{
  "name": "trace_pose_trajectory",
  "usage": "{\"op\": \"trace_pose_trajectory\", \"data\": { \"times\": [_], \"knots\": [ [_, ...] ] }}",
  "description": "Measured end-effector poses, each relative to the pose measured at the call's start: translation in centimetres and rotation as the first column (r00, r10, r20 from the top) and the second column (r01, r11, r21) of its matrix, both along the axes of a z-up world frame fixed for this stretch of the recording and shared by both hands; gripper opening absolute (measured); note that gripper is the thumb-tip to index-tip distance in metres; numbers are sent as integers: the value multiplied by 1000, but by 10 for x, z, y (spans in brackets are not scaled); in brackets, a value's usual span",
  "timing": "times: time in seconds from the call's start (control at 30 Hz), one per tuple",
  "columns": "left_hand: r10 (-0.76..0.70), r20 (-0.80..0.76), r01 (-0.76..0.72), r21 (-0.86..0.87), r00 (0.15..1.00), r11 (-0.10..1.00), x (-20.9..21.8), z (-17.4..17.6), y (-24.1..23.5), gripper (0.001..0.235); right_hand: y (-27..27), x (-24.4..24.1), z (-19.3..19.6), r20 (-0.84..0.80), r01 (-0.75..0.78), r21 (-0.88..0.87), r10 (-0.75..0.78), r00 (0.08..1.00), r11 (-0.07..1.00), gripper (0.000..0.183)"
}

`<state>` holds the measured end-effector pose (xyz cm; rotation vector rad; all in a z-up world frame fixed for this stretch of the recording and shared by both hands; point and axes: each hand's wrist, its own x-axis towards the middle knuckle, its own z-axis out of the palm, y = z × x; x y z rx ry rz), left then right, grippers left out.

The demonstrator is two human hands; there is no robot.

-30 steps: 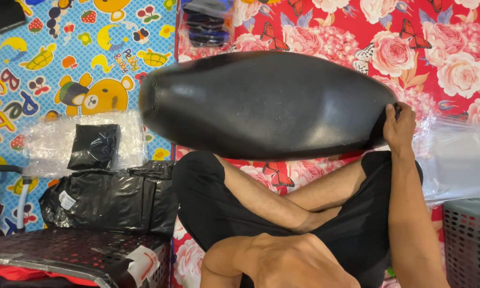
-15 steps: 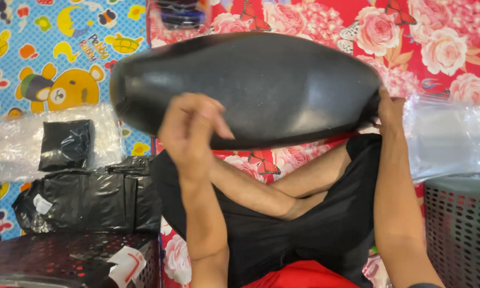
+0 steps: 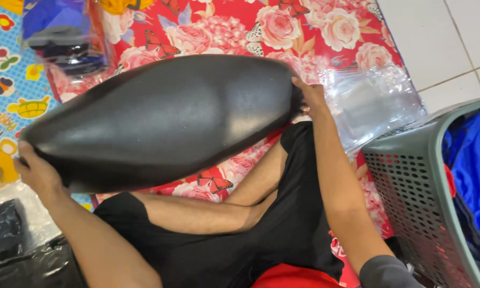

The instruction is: The person removes a blue seat cover from a plastic bag and fits it onto a black motorcycle seat. They stretch the cover over the seat, adjust the elastic edges, and pull the fabric to ensure a snug fit.

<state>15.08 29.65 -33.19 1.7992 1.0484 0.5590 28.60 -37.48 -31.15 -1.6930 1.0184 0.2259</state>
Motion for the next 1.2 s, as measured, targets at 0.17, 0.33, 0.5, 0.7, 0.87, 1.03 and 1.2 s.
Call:
{"op": "trace_pose_trajectory", "data": {
  "times": [0.17, 0.33, 0.5, 0.7, 0.87, 1.03, 1.2],
  "knots": [
    [69, 93, -64, -50, 993, 997, 10, 12, 0, 56, 6, -12, 21, 2, -34, 38, 34, 999, 999, 77],
    [-7, -52, 9, 50, 999, 999, 0, 31, -18, 67, 3, -9, 18, 11, 17, 75, -18, 1000, 997, 89],
    [-38, -221, 40, 8, 975, 999, -4, 73, -55, 73, -13, 3, -20, 297, 100, 105, -127, 946, 990, 59],
    [-74, -332, 77, -5, 940, 997, -5, 88, -69, 76, -8, -1, -6, 29, 116, -131, -114, 993, 985, 69],
    [-79, -294, 59, -75, 953, 995, -14, 96, -85, 79, -12, -1, -38, 71, -44, -395, 78, 994, 918, 74],
    [-114, -234, 114, -12, 966, 993, -16, 49, -44, 74, 17, -66, 25, 609, 171, -725, 505, 612, 667, 35],
    [-100, -213, 72, -136, 972, 988, -16, 49, -47, 63, 4, -177, 156, 657, 197, -737, 617, 432, 647, 23]
  ]
}}
